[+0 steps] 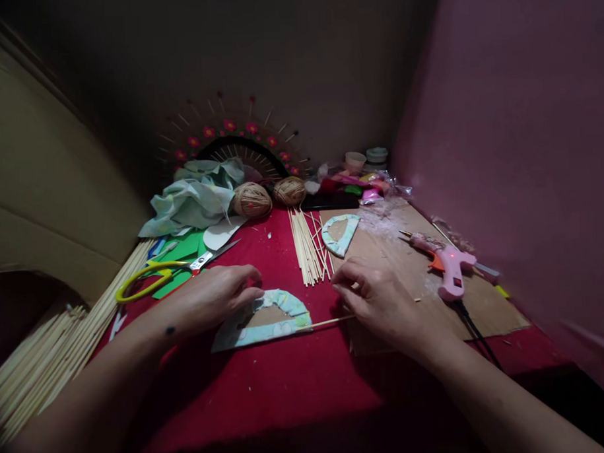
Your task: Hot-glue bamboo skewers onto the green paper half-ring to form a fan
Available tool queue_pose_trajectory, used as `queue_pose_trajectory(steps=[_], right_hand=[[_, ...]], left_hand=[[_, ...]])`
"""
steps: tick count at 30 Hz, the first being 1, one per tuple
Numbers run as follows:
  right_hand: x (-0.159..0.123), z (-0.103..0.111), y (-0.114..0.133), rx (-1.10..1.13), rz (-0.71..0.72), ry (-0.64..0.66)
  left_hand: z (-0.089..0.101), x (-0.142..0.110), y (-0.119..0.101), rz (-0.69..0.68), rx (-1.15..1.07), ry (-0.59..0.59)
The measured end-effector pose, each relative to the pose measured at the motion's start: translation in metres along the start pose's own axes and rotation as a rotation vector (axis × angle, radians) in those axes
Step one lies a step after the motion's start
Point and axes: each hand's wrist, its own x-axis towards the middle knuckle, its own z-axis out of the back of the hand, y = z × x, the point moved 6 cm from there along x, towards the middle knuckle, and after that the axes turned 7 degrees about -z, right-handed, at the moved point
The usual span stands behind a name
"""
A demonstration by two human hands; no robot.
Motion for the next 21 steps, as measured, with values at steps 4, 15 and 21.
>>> queue_pose_trajectory(steps=[4, 15, 21], right_hand=[[0.01, 0.002, -0.011, -0.07, 0.009, -0.038], [0.072, -0.021, 0.007, -0.515, -0.09, 0.059], [0.096, -0.036, 0.017, -0.578, -0.163, 0.054]], left_hand=[[-0.002, 0.0, 0.0, 0.001, -0.001, 0.008], [-0.003, 0.002, 0.004, 0.02, 0.059, -0.011], [-0.001, 0.001, 0.001, 0.002, 0.064, -0.062]])
